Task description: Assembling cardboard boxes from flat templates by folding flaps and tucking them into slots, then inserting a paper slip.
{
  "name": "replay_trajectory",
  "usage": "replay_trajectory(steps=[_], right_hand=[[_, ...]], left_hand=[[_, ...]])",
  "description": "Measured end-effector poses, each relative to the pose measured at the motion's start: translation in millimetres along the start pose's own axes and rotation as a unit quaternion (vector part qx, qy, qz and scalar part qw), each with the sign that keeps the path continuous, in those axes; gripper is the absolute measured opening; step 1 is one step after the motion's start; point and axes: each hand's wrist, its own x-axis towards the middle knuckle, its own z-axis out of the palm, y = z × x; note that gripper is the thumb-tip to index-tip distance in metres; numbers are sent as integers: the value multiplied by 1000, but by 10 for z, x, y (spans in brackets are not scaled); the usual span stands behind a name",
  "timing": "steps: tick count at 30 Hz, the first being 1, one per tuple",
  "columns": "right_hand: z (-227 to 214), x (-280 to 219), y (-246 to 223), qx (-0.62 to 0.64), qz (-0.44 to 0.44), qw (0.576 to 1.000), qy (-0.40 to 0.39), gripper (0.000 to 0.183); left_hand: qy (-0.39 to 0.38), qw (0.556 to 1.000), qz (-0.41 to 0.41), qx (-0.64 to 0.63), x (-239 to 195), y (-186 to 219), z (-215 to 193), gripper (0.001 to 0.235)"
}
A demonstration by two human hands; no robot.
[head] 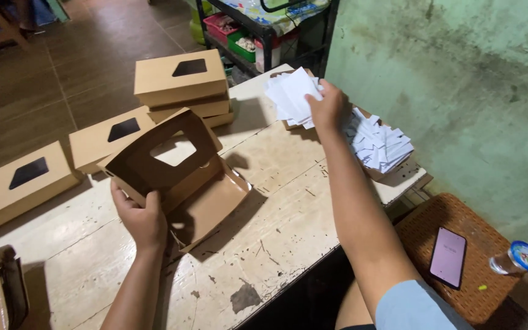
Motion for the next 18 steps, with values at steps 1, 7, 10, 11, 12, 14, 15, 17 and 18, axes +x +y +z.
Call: replay_trajectory(steps=[1,7,10,11,12,14,15,17,18], right_hand=[[-36,-1,-27,3,-3,1000,-2,50],[-200,-268,-482,227,-153,952,136,14],[-268,-645,-939,337,-222,913,61,8],[-344,-788,-1096,350,-297,889,0,7],[-406,-936,-1288,366,-372,851,-63,7],[-531,-1296,-1553,368,-415,823,-121,9],[-597,-1465,-1666,346,-456,805,-154,16],[-558,-1706,-1754,346,-478,776,-223,17],[-585,-1773,-1726,323,-494,759,-276,21]], left_hand=[[4,1000,2,1,8,-31,3,85],[36,998,45,-2,101,-517,-109,81],[45,998,31,-26,185,-637,-59,79],[48,997,14,-60,218,-742,-51,78],[58,994,-1,-91,251,-829,-113,76],[90,991,-20,-98,308,-951,-158,73],[96,987,-41,-125,365,-1043,-205,71],[101,987,-51,-111,269,-737,-263,68],[80,988,-68,-112,235,-600,-171,66]])
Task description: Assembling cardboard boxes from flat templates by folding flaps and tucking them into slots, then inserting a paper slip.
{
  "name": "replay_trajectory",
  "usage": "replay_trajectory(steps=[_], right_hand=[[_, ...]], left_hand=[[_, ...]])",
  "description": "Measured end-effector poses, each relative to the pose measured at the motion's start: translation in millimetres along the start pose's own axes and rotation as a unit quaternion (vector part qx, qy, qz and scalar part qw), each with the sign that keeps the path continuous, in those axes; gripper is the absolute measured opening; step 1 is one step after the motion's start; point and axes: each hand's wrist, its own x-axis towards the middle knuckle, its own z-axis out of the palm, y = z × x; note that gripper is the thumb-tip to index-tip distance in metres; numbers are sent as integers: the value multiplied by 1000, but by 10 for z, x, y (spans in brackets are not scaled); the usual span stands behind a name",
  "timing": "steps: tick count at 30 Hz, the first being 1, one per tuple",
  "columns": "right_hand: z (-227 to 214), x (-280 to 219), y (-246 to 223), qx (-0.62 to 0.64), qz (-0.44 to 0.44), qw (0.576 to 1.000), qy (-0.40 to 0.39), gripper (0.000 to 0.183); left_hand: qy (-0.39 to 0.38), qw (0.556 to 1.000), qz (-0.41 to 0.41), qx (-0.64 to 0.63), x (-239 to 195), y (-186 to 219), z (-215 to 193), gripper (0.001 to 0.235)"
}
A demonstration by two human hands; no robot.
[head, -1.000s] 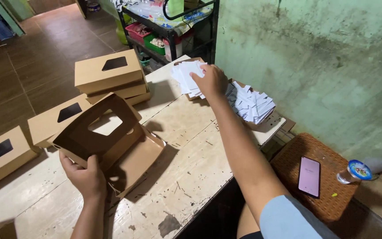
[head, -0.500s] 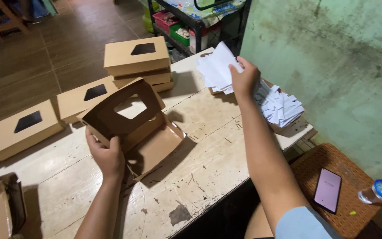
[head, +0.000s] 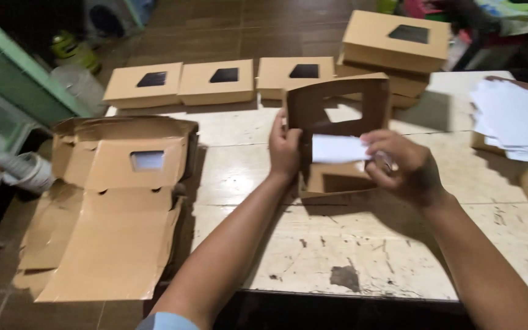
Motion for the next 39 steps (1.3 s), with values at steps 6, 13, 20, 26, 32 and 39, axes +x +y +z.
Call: replay_trajectory(steps=[6,13,20,26,32,39], right_hand=[[268,-123,46,-37,-14,982,-185,23],[194,20,-34,-6,-58,953,-298,40],[174,75,-165,-56,76,917,-388,36],[67,143,-200,-20,19,952,-305,26],[-438,193,-26,-80,-20,992,-100,10],[-1480,-134,364,-299,224,919,123,10]], left_hand=[[-28,998,-25,52,-44,252,10,65],[14,994,-10,105,-130,533,43,49],[-26,990,-74,116,-219,839,70,55],[-18,995,-31,98,-94,373,60,58],[-18,998,14,52,20,-87,55,63],[-32,994,34,96,-62,318,112,49]])
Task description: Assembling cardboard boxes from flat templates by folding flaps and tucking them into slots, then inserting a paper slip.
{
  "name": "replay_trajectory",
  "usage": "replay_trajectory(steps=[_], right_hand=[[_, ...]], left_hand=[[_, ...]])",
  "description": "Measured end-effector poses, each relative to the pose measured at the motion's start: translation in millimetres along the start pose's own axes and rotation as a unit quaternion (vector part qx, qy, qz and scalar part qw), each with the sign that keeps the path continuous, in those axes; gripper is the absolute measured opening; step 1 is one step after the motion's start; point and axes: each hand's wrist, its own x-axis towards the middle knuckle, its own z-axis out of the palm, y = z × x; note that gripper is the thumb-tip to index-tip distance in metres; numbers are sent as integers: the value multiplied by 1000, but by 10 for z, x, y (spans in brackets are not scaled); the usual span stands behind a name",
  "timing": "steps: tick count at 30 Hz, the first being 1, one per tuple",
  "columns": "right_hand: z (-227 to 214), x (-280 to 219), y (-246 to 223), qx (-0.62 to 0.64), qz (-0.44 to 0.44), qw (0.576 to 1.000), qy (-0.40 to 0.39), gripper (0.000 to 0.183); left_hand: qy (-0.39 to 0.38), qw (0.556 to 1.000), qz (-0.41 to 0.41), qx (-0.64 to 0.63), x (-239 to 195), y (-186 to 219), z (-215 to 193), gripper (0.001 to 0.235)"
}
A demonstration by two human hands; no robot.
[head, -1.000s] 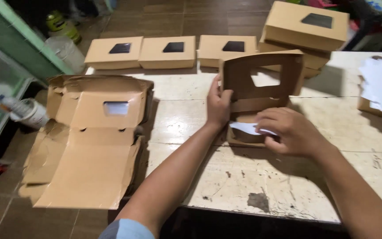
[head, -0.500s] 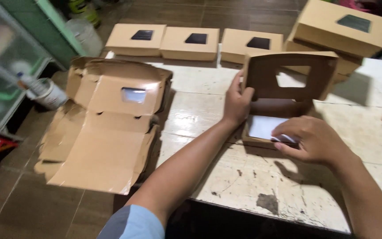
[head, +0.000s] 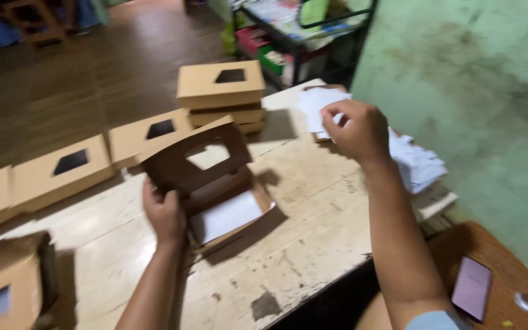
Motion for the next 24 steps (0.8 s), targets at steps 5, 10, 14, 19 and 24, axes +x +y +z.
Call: replay_trajectory(steps=[5,10,14,19,24], right_hand=[[-640,-38,444,-169,351,905,-169,16],[-732,-155,867,-235,459,828,-218,23],[-699,-183,938,-211,502,790,-283,29],[-707,-179,886,-191,511,790,-282,12],[-762,-116,581,-126,468,850,-206,16]], left_hand=[[-22,999,37,-3,37,-172,-83,54],[-18,997,9,76,-52,24,-69,25],[-13,995,-8,99,-74,115,-35,28],[-14,995,-15,99,-86,207,-22,29],[-28,998,-2,56,-65,169,-5,35]])
